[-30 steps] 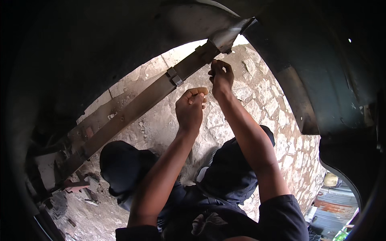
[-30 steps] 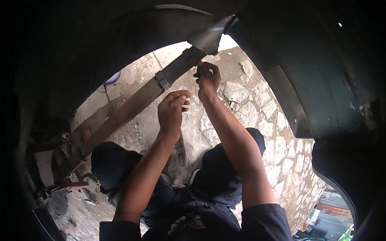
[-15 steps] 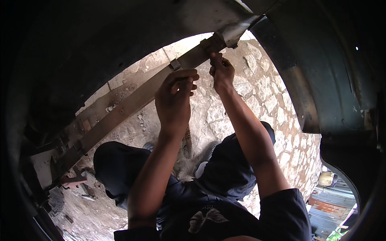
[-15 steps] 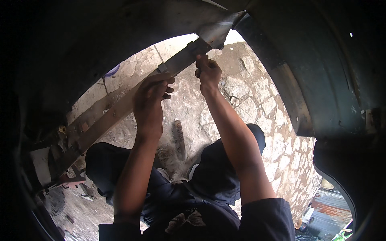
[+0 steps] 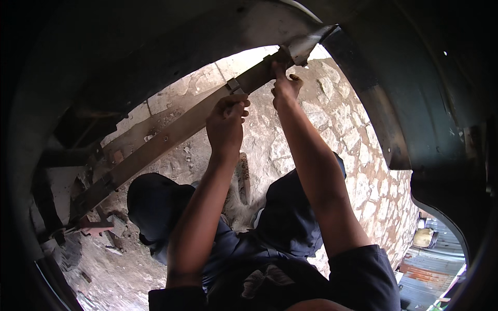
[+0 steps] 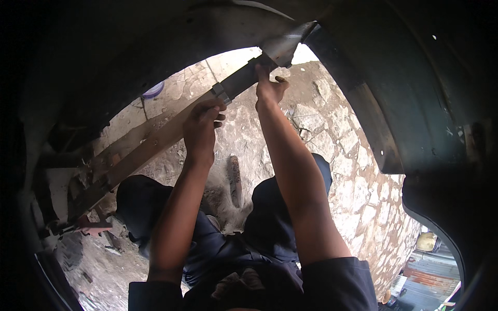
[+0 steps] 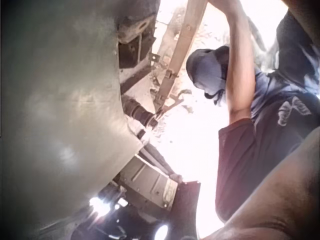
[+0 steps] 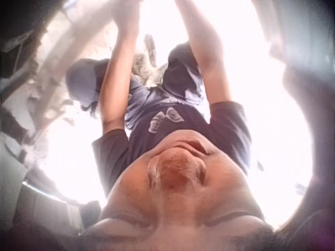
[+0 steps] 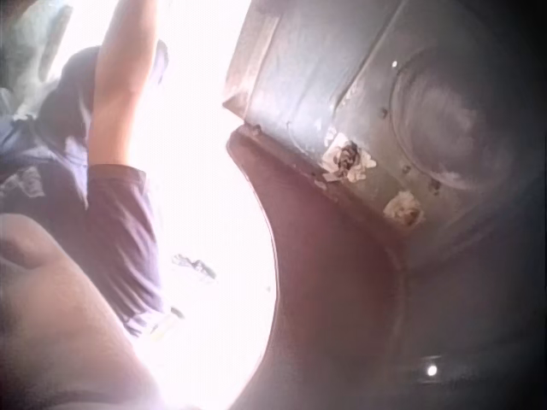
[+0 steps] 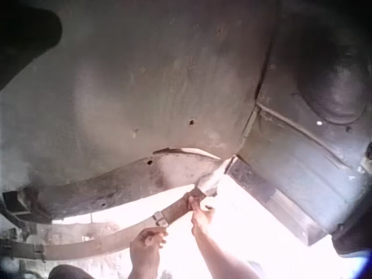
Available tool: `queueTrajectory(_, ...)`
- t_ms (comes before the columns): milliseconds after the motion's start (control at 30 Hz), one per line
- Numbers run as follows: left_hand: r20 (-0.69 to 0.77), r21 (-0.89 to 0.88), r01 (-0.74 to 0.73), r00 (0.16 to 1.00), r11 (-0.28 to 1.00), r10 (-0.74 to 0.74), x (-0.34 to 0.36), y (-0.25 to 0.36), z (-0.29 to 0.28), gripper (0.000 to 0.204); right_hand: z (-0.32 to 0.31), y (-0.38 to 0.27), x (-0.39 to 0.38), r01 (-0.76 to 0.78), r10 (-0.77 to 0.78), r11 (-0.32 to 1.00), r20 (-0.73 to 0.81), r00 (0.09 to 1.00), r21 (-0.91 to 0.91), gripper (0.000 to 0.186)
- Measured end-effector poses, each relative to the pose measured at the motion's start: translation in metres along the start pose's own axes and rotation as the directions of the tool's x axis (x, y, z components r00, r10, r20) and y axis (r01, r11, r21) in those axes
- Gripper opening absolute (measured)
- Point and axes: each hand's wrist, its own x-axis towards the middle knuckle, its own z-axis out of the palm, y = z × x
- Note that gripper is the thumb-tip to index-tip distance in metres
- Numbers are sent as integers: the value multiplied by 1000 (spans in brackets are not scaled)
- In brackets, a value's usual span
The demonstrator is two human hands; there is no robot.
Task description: The person sits under a vehicle and repeatedly inserts and secures small metal fasteners into a metal beam on the undercarriage. They adjust the fasteners by hand and occasionally reposition their hands to reach different points along the beam.
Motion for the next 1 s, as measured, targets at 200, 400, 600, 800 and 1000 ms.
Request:
queueTrajectory(200,16,-21,9,1000,1000,-9,-4,3,2,18,-29,-15,-26,-5,-10,993,130,991,117,51)
queueTrajectory(400,26,69,-11,1000,998,10,8,-32,6,19,8,5,8,112,-113,992,-16,993,-65,53)
queueTrajectory(600,27,183,0,1000,983,-5,8,-45,14,19,-12,6,-1,58,-64,984,-31,997,-167,57)
queueTrajectory(800,79,340,-141,989,930,121,19,-39,-6,20,-7,-21,-19,138,-141,987,-27,990,-88,105)
queueTrajectory(1000,31,315,1,999,949,-11,9,-49,-4,19,-9,2,0,169,-172,969,-1,985,-179,113)
